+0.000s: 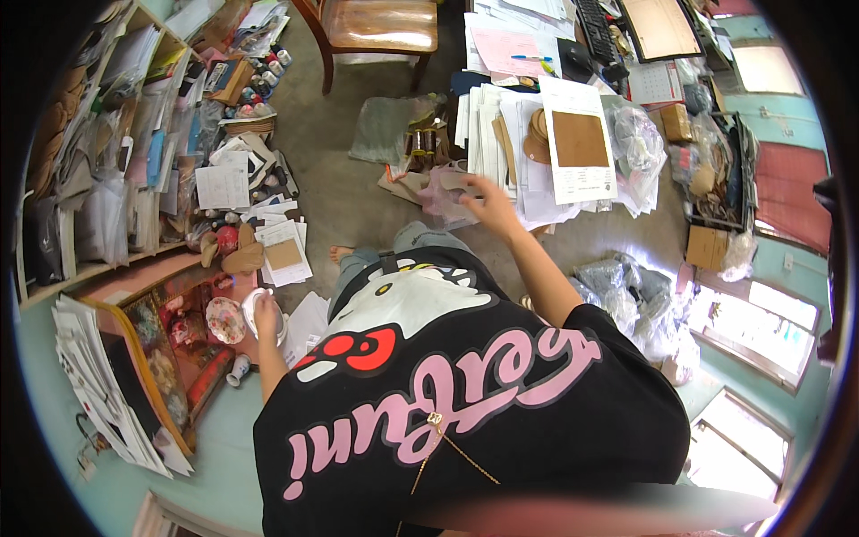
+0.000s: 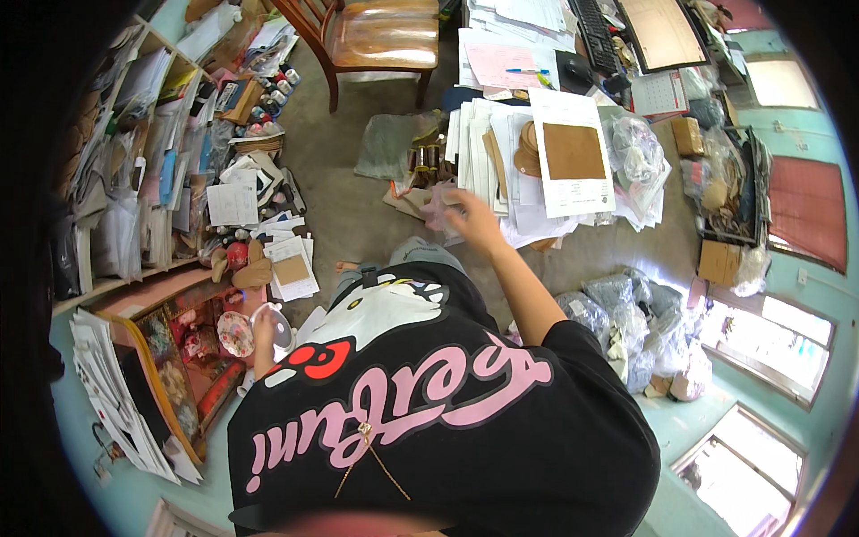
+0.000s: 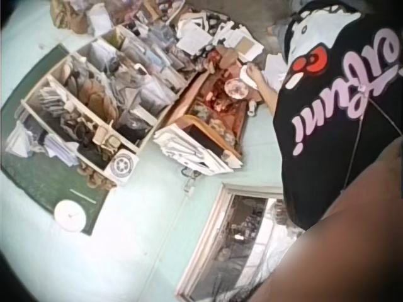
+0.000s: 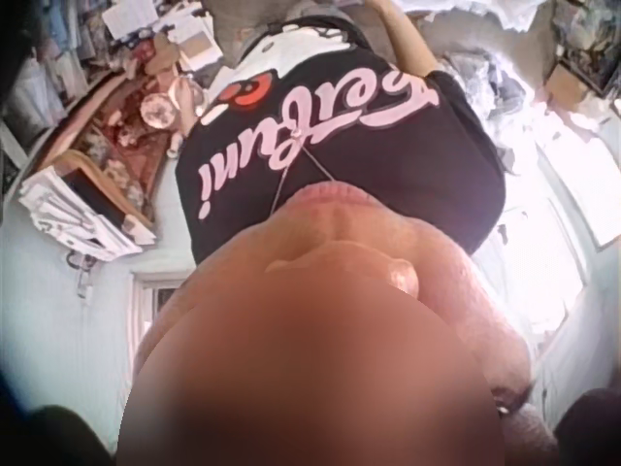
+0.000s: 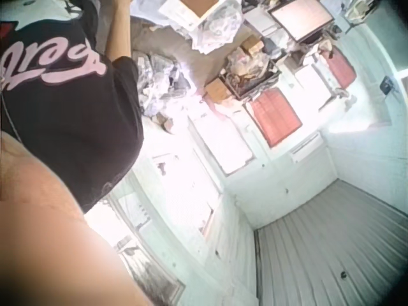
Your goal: The person carries a folded white fabric to a table, unfolds it, and uses a pencil to mark several points on the fabric. The person then walks through a cluttered room and briefly handles some papers before exiting.
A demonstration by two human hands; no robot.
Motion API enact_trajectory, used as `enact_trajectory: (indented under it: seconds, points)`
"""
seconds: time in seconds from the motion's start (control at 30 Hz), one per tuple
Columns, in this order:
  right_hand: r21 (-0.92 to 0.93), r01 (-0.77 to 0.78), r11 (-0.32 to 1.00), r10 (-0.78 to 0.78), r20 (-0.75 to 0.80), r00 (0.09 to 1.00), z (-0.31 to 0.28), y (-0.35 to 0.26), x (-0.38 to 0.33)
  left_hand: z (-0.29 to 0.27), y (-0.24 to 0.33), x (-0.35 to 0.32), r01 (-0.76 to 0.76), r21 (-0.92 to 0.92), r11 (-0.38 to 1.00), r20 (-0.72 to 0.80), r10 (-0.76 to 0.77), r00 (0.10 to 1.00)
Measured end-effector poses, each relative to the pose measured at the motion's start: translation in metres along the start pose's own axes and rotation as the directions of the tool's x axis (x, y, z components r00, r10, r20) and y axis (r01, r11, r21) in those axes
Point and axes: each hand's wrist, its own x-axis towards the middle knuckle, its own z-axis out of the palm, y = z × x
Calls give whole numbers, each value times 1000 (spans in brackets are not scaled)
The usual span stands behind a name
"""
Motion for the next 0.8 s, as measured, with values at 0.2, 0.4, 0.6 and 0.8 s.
enact_trajectory:
  seconds: [0.2, 0.4, 0.6, 0.8]
  points:
    - [-516, -471, 716, -7, -680, 734, -66, 27, 22, -17, 49, 48, 109, 42, 993, 89, -112, 990]
    - [-632, -618, 467, 193, -609, 769, -96, 55, 57, -30, 22, 47, -9, 285, 958, 337, -92, 937]
    - [-587, -588, 557, 303, -515, 802, -97, 59, 79, -20, 2, 57, 12, 388, 922, 432, -193, 881]
    - [-594, -603, 533, 329, -511, 794, -100, 48, 84, 15, 33, 102, 203, 154, 967, 354, -245, 903]
